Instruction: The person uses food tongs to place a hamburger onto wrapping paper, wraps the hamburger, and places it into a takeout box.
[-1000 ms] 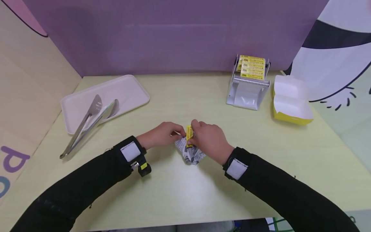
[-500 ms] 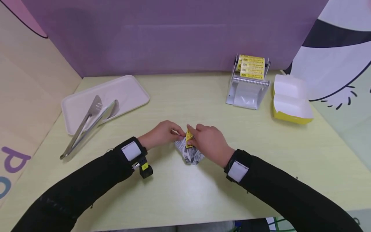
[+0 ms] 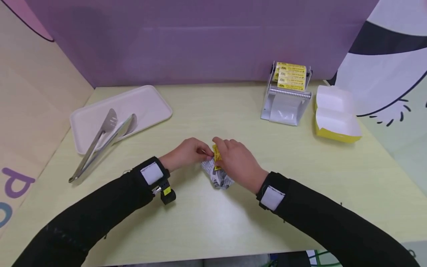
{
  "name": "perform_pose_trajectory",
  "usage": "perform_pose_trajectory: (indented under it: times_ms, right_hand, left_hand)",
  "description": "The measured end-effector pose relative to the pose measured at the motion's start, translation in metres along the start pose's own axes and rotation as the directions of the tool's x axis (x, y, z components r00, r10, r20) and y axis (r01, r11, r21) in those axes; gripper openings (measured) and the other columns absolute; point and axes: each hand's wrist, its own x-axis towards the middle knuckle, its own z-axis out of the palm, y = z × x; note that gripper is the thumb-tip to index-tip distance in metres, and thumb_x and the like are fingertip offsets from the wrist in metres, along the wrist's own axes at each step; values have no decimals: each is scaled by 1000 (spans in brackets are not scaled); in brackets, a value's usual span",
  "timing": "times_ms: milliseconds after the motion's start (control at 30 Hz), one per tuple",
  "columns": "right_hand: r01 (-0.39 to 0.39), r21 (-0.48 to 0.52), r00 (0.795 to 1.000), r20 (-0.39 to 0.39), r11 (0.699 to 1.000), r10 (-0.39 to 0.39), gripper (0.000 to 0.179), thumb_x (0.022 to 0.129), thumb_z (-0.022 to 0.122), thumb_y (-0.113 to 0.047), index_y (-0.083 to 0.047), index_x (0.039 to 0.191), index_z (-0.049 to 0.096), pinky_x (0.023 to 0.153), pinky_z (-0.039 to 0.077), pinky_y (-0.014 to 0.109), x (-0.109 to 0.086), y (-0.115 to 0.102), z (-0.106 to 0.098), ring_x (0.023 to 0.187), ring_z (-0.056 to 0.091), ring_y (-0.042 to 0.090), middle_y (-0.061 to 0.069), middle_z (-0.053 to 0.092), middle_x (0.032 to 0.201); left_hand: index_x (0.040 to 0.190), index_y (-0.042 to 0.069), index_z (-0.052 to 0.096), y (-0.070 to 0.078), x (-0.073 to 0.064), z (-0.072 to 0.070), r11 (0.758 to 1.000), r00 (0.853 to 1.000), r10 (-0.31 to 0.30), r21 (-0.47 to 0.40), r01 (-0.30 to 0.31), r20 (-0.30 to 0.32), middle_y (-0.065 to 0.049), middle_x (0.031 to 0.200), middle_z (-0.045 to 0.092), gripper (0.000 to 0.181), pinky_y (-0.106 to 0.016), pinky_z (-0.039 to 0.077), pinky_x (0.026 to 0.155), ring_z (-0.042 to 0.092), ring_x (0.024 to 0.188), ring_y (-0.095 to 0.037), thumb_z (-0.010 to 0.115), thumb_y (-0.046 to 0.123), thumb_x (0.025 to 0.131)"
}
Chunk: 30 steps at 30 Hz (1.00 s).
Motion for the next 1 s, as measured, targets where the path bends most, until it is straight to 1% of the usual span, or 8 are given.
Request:
perform_pose_trajectory:
  times_ms: [133,200,300,433,533,700,867,1000]
  right_hand:
    - [25,16,998,-51,1000,-24,47,78,82,-12,2,112,53,69,50,35,-2,0,2,80,58,24,12,62,94]
    - [49,4,997,-65,999,-48,40,78,82,-11,1,105,56,73,51,35,-2,1,3,83,59,25,12,61,95]
    - [74,-28,995,-67,997,-76,38,78,82,-12,3,107,63,81,52,37,-2,2,3,93,61,27,15,63,103]
    - [86,-46,995,-43,995,-88,43,80,81,-14,7,114,64,85,52,37,-2,1,2,97,61,29,17,64,107]
    - [89,-39,995,-32,995,-91,44,80,81,-14,7,115,64,84,53,37,-1,1,0,98,62,29,18,64,108]
    - [89,-16,996,-8,996,-89,43,81,80,-14,6,116,66,82,53,36,-2,5,0,96,62,28,17,65,109]
    - [87,-15,996,36,996,-86,43,81,79,-17,5,116,66,84,52,38,-1,9,1,99,62,30,17,66,110]
    - [88,-5,993,81,996,-87,41,82,79,-18,4,114,68,82,53,39,2,12,1,96,62,30,18,64,110]
  left_hand:
    - [101,5,75,-1,1,1,1000,1000,-10,-12,10,-3,-5,104,72,13,-24,48,80,61,103,-19,69,6,90]
    - [102,5,75,-1,1,1,1000,1000,-17,-17,17,-4,-5,104,72,13,-24,48,80,61,103,-19,69,6,90]
    - [102,6,75,0,1,2,999,1000,-30,-18,30,-6,-5,105,72,13,-24,48,79,61,103,-18,68,6,90]
    - [102,6,75,0,0,2,999,999,-39,-11,39,-5,-4,105,72,13,-24,48,79,61,103,-18,68,6,90]
    - [102,6,75,-1,0,1,999,999,-39,-12,39,-3,-4,105,72,13,-23,48,78,62,102,-17,69,7,90]
    - [101,7,75,-1,-1,1,999,999,-36,-25,36,-7,-3,104,72,13,-21,47,75,61,98,-15,71,10,89]
    - [100,6,76,-2,0,1,1000,1000,-19,-3,19,-19,-3,101,73,13,-21,47,75,62,96,-14,71,10,89]
    - [100,7,76,-2,0,2,999,999,-35,-2,35,-26,-2,98,74,12,-23,48,77,63,96,-15,71,10,89]
